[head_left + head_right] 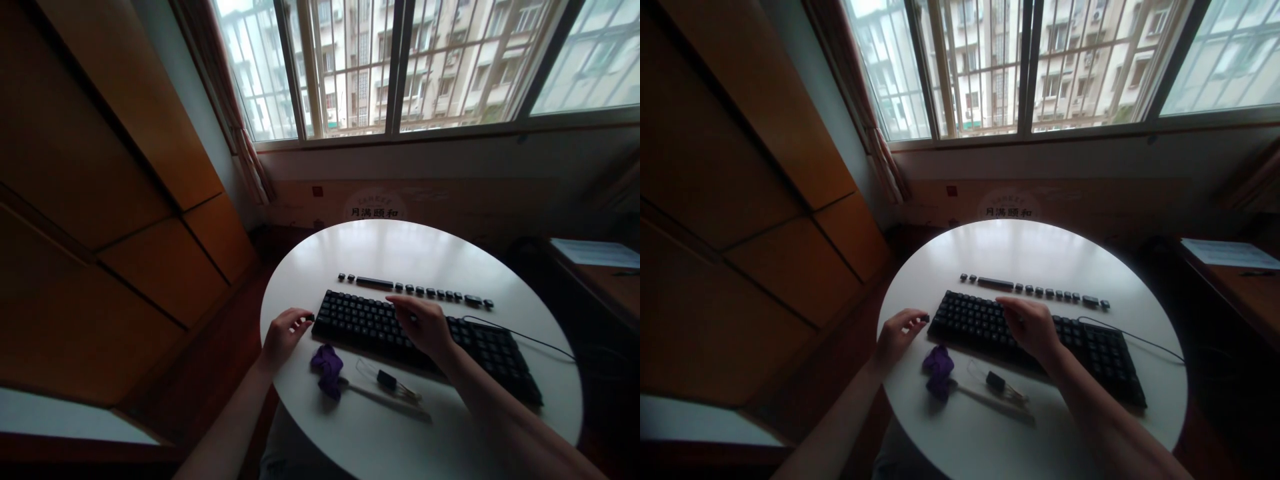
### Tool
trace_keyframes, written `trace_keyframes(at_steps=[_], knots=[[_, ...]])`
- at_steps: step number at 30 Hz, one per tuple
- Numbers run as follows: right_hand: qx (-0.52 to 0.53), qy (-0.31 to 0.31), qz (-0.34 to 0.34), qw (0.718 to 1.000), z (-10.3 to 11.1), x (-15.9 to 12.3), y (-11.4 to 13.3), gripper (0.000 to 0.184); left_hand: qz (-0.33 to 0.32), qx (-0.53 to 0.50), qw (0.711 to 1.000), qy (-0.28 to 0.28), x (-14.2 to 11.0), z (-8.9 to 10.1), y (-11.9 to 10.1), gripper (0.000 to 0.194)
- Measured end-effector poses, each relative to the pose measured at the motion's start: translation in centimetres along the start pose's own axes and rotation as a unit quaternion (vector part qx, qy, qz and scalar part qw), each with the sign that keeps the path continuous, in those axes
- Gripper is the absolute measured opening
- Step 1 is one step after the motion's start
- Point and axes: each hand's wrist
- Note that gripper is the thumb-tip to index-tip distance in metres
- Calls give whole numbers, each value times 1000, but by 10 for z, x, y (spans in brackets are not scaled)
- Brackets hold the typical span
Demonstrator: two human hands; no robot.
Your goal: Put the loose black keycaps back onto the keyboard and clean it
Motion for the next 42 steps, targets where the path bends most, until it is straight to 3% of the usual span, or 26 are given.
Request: trace_keyframes(at_steps=[7, 19, 25, 30, 35, 38, 42], knots=[[-29, 7, -25, 999, 2, 0, -4, 23, -75, 92, 992, 32, 3, 0, 0, 14], [-35, 27, -52, 998, 2, -2, -15, 23, -58, 73, 993, 75, 2, 2, -3, 21], [-43, 32, -54, 997, 2, -3, -12, 22, -90, 142, 985, 50, -5, 2, -2, 29], [-48, 28, -64, 996, -1, -1, -8, 20, -102, 184, 973, 95, -5, 11, -1, 34], [-44, 108, -77, 990, -20, 18, -2, 23, -117, 189, 968, 116, -1, 13, 4, 32], [-55, 154, -125, 978, -43, 38, -1, 25, -127, 179, 970, 104, -2, 13, 7, 36], [-76, 194, -128, 970, -78, 70, -12, 25, -142, 158, 973, 88, -5, 13, 10, 36]])
Point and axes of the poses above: each hand's wrist, its own x-axis towards the middle knuckle, its own z-axis out of the back of the hand, y = z × x, and after that the axes turned 7 degrees about z, right-handed
